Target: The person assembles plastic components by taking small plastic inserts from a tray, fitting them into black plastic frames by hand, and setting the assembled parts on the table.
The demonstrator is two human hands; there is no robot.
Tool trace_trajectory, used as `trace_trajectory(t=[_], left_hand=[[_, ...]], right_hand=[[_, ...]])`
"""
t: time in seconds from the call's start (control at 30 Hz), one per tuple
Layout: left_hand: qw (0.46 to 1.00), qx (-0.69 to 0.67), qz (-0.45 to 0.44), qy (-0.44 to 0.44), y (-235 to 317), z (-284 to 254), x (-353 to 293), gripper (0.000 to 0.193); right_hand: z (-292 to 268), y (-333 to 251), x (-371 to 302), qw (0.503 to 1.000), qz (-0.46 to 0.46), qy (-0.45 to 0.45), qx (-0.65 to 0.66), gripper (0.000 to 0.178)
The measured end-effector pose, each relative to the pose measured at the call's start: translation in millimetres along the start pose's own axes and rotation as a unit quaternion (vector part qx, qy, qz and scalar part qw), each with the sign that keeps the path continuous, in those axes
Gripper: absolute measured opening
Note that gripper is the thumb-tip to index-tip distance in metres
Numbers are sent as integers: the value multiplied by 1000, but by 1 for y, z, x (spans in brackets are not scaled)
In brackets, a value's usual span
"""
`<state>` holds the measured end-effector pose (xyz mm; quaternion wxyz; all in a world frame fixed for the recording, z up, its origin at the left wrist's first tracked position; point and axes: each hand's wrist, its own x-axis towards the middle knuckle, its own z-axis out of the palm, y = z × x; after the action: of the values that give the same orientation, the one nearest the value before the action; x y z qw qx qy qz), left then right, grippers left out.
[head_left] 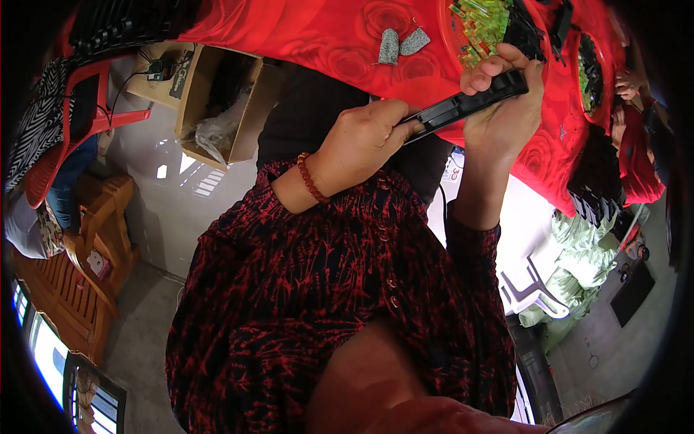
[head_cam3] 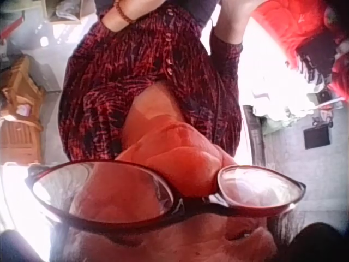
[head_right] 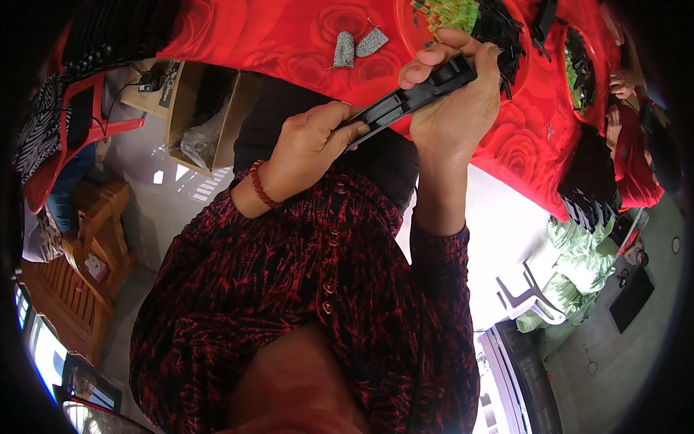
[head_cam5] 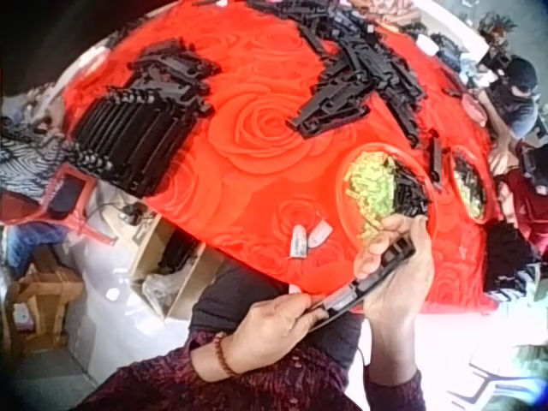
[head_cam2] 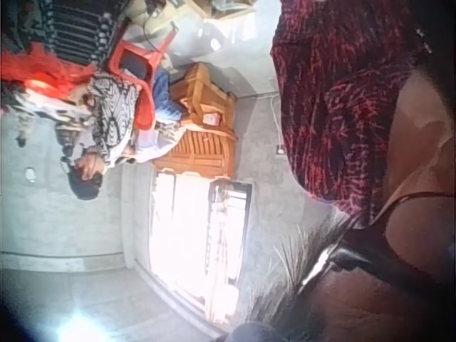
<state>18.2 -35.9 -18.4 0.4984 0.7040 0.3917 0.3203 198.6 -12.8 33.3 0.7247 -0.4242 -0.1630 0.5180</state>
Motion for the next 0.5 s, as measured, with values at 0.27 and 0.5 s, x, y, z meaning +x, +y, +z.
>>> trace_trajectory(t=[0.27, 0.5], left_hand=[[999, -15, -30, -36, 2, -3, 2, 18], [947, -261, -155, -106, 4, -13, 11, 22]], right_hand=[[-5, 3, 1, 1000, 1, 2, 6, 46], [12, 6, -9, 998, 29, 49, -5, 48]])
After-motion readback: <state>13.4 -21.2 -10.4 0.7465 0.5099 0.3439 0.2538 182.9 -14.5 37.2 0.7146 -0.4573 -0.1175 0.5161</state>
